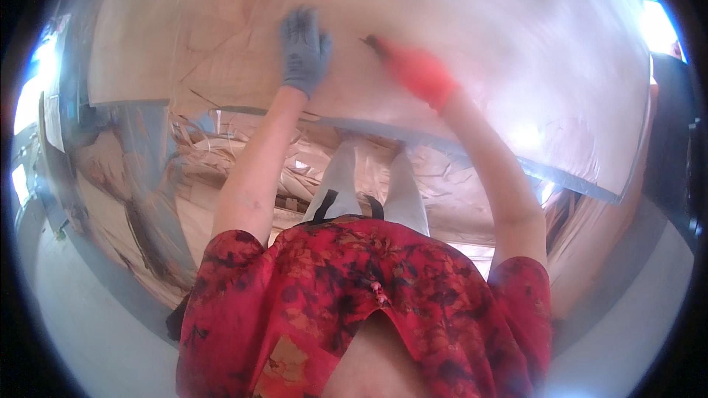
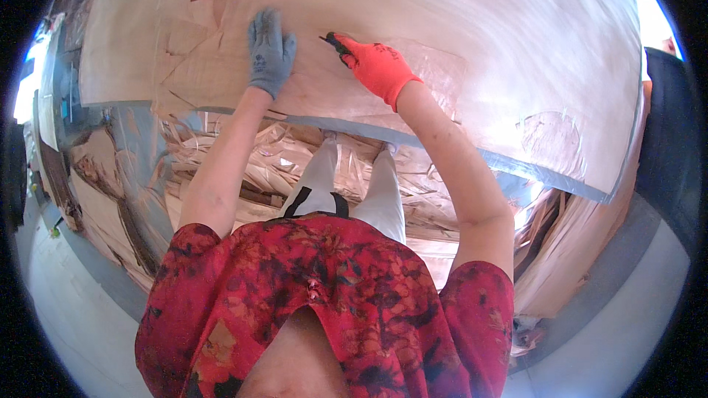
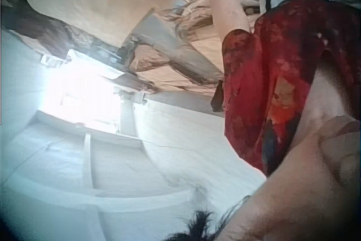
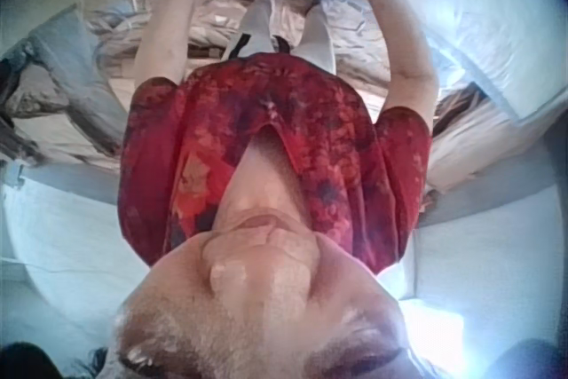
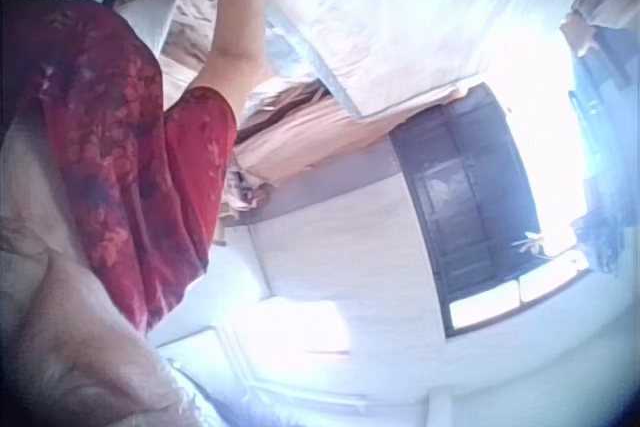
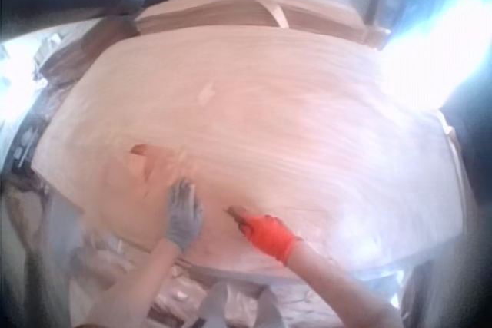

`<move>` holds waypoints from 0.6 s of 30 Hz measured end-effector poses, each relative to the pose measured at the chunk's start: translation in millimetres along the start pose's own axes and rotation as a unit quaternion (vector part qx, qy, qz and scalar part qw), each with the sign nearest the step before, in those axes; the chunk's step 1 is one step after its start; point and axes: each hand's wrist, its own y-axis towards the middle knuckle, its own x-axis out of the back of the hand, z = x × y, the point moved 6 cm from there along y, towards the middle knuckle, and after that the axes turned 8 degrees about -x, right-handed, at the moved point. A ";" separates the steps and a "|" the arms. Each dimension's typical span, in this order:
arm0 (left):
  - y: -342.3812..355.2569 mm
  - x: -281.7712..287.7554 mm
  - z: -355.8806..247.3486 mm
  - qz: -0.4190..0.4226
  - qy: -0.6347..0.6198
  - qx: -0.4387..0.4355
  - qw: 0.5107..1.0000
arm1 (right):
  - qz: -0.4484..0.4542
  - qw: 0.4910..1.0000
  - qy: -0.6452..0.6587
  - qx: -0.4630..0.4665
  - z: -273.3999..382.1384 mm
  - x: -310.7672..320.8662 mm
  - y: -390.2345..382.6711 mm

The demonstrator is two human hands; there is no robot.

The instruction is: The person applies wood veneer sheets to a substrate, using a utility knife to trim the edges and smoothing the surface by hand.

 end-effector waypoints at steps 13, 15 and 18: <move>-0.3 3.9 1.4 0.024 -0.032 0.051 0.998 | 0.076 0.996 0.022 -0.031 -1.7 3.3 0.0; -3.8 4.0 4.2 0.024 -0.026 0.054 0.998 | 0.083 0.996 -0.015 -0.035 8.9 10.5 -2.5; -0.2 2.0 2.8 0.012 -0.029 0.040 0.999 | 0.041 0.999 -0.029 0.000 3.0 4.9 -3.6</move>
